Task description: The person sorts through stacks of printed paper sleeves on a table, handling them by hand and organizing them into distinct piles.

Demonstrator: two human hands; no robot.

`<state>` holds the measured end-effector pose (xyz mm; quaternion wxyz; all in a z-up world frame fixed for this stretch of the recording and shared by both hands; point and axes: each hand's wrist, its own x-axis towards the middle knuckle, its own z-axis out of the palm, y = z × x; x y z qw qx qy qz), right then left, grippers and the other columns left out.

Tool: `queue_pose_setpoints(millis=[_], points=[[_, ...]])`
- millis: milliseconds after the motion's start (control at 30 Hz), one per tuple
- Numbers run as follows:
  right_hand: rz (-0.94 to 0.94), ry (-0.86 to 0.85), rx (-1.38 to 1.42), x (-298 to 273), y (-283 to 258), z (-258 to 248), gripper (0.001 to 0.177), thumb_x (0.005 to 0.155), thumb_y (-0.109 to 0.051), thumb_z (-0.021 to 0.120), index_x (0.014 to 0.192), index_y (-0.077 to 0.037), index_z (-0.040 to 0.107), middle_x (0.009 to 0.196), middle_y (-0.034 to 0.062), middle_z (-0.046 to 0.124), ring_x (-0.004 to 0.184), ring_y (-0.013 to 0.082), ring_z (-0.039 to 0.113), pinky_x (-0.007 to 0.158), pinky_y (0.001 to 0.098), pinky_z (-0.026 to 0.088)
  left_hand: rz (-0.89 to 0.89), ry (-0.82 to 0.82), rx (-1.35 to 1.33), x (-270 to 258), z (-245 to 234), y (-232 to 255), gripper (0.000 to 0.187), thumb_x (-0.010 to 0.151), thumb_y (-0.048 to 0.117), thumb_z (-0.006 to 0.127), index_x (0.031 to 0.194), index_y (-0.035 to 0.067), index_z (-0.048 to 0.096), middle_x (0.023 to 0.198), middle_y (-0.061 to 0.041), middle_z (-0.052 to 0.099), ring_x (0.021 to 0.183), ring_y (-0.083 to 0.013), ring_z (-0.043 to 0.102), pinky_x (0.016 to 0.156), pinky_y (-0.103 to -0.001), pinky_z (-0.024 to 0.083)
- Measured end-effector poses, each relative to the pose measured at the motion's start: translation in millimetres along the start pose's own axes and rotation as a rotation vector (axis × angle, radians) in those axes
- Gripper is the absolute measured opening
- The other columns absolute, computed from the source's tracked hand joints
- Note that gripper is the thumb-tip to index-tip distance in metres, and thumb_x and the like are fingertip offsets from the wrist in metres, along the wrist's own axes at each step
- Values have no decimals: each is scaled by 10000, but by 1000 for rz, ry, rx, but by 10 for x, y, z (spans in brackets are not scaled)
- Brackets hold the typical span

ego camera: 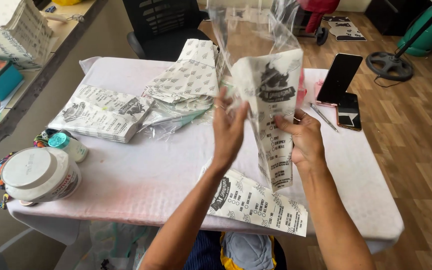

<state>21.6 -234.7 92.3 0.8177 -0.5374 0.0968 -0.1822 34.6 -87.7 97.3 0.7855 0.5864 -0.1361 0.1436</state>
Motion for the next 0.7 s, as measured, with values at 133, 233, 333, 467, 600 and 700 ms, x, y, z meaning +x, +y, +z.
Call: queue_pose_setpoints(millis=[133, 233, 333, 467, 600, 700], points=[[-58, 80, 17, 101, 60, -113, 216, 772, 19, 875, 893, -28, 704, 770, 131, 710, 704, 243, 764, 653, 400, 660, -164, -228, -140, -378, 42, -81, 663, 1044, 249, 584, 1533, -107, 315, 1364, -380, 485, 1336, -539, 494, 1149, -642, 367], [-117, 127, -85, 142, 135, -244, 176, 806, 34, 804, 937, -38, 711, 830, 107, 726, 752, 182, 747, 701, 339, 642, -239, -493, -210, -374, -27, -11, 1143, 831, 253, 817, 1574, -127, 36, 1446, -441, 390, 1417, -611, 329, 1163, -699, 237], [-168, 97, -235, 38, 57, -257, 249, 767, -21, 893, 951, -55, 728, 831, 107, 731, 793, 193, 749, 767, 344, 629, -477, -398, 273, -163, -102, 22, 1491, 467, 527, 961, 1599, -37, 171, 1504, -427, 352, 1434, -561, 354, 1190, -645, 284], [-299, -14, -625, -38, -92, -233, 321, 760, -49, 901, 1035, -41, 736, 899, 73, 741, 863, 139, 682, 802, 305, 586, 614, -97, 950, 206, -6, 177, 936, 911, 670, 753, 1582, 208, 292, 1612, -81, 333, 1565, -311, 282, 1308, -557, 100], [-415, -121, -1076, 6, 15, -339, 257, 750, -94, 813, 985, -192, 778, 756, -83, 648, 688, 69, 474, 728, 232, 447, 1029, -501, 1346, 593, 156, 205, 740, 944, 665, 655, 1436, 119, 571, 1477, -148, 565, 1519, -347, 356, 1262, -663, -30], [-628, -195, -1234, -136, -11, -211, 174, 793, 50, 852, 918, -12, 748, 708, 153, 718, 664, 323, 735, 725, 429, 601, 1034, -522, 1281, 536, 209, -13, 154, 792, 119, 781, 943, 93, 787, 803, -74, 758, 910, -254, 749, 1225, -686, 172]])
